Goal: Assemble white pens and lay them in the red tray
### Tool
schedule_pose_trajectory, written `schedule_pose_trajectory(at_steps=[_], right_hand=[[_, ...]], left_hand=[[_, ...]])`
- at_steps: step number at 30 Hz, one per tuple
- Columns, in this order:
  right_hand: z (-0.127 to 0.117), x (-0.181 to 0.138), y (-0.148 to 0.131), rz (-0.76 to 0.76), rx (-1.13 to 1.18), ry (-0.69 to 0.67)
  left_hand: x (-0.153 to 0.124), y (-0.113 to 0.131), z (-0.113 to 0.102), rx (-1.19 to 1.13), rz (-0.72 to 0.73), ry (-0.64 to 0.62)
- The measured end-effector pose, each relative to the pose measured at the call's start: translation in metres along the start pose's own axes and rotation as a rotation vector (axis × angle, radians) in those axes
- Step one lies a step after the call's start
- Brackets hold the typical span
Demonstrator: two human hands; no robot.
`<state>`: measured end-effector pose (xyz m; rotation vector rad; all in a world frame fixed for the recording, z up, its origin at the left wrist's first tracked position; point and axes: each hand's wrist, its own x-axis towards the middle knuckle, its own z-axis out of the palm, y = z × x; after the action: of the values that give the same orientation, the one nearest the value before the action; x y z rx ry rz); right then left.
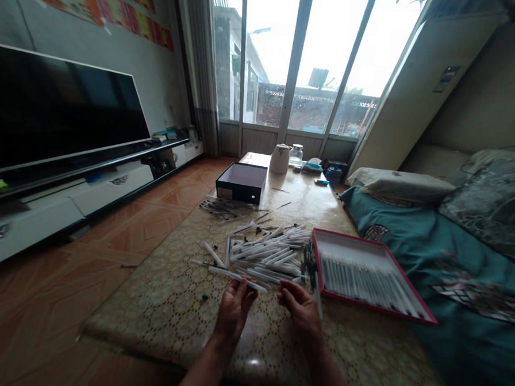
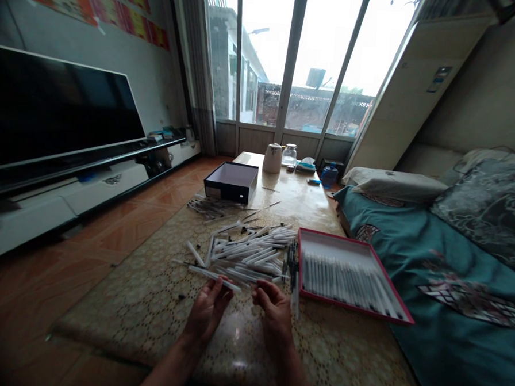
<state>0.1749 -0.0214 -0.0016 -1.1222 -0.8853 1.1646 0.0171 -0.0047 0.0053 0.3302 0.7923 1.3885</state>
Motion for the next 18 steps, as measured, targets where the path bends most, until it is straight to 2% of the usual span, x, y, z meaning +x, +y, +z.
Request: schedule_pose_trajectory(at_steps=[7, 14, 18], right_hand=[[0.007, -0.004, 0.001, -0.225, -0.241, 0.029], [0.014, -0.014, -0.003, -0.296, -0.397, -0.048], [0.014, -0.015, -0.004, -0.304, -0.379, -0.059]], left_hand=[[0.001, -0.003, 0.000, 0.047, 0.061, -0.030], [0.001, -0.005, -0.001, 0.094, 0.078, -0.059], [0.001, -0.006, 0.000, 0.114, 0.085, -0.074]])
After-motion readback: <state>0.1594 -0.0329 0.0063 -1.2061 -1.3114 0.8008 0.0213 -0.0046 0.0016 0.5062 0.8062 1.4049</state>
